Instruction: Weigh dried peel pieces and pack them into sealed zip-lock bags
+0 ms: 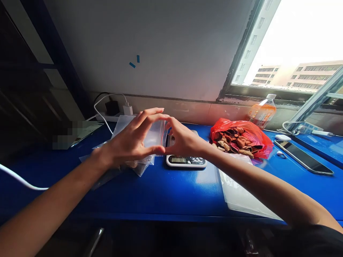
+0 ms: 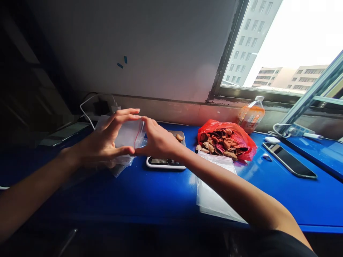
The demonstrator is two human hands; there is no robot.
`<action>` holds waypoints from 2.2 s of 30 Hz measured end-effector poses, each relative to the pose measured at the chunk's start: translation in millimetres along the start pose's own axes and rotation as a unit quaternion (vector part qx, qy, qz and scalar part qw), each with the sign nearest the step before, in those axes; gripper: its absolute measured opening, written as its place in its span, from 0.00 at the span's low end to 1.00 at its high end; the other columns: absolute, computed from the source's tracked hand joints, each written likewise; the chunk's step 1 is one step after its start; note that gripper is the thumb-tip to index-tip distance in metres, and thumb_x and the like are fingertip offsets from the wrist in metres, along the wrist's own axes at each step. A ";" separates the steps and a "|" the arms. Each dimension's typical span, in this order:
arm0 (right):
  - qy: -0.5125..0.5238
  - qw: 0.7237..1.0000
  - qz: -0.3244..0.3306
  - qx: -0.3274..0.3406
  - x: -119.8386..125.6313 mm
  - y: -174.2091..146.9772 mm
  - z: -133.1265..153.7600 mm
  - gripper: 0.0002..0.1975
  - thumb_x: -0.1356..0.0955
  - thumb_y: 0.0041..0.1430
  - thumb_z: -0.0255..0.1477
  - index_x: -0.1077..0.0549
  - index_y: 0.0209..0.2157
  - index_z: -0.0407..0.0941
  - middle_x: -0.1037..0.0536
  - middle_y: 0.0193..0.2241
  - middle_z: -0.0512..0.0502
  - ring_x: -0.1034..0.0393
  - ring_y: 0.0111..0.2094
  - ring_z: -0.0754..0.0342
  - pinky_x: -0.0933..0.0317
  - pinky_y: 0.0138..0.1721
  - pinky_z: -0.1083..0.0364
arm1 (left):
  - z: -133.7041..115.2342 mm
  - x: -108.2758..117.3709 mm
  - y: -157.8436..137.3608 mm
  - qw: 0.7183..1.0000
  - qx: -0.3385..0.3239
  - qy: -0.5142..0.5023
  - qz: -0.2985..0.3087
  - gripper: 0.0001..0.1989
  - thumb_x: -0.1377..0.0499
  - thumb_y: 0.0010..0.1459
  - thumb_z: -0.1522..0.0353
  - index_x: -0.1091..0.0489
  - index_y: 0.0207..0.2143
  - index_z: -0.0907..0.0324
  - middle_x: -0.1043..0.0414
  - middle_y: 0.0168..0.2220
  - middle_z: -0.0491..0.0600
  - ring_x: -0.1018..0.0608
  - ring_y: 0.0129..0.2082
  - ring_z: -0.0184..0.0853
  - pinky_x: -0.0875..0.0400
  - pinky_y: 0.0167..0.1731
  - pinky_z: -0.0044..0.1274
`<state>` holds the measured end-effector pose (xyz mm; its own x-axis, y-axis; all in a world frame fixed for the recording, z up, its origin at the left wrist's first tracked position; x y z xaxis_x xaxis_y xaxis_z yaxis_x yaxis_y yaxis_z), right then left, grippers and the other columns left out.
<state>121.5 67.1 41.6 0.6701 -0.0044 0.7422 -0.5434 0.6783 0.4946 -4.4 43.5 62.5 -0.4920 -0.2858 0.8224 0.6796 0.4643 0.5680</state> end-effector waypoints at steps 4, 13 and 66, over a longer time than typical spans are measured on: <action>-0.007 1.000 0.001 0.012 8.7 -1.7 -7.5 0.41 0.26 0.41 0.38 0.42 0.56 0.40 0.36 0.53 0.35 0.39 0.52 0.44 0.38 0.48 0.45 | 5.4 -6.2 -1.4 0.992 0.013 0.019 0.120 0.48 0.35 0.51 0.56 0.61 0.64 0.56 0.55 0.66 0.59 0.49 0.65 0.47 0.48 0.60 0.43; -0.014 0.999 -0.002 0.041 25.4 -0.8 -8.0 0.31 0.29 0.49 0.41 0.37 0.52 0.44 0.33 0.49 0.40 0.36 0.50 0.48 0.38 0.49 0.48 | 6.1 -4.6 7.4 0.996 0.004 0.024 0.090 0.45 0.36 0.52 0.59 0.60 0.63 0.55 0.47 0.63 0.58 0.40 0.60 0.46 0.57 0.61 0.49; 0.104 0.992 0.054 -0.042 -1.2 96.3 2.5 0.09 0.32 0.51 0.32 0.27 0.29 0.40 0.29 0.24 0.50 0.39 0.25 0.61 0.47 0.27 0.59 | 65.4 -30.4 -23.4 0.864 0.241 -0.437 -0.072 0.49 0.34 0.48 0.58 0.62 0.63 0.51 0.39 0.58 0.61 0.35 0.58 0.52 0.42 0.55 0.47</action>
<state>67.1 130.7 89.5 0.7051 0.2179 0.6748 -0.5794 0.7257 0.3711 -40.9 96.1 22.0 -0.9183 0.2741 0.2855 0.3753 0.8323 0.4080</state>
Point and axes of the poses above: each hand's wrist, its own y-axis towards the middle knuckle, its own x-axis out of the back of the hand, z = x × y, the point moved 6 cm from there along y, towards the middle knuckle
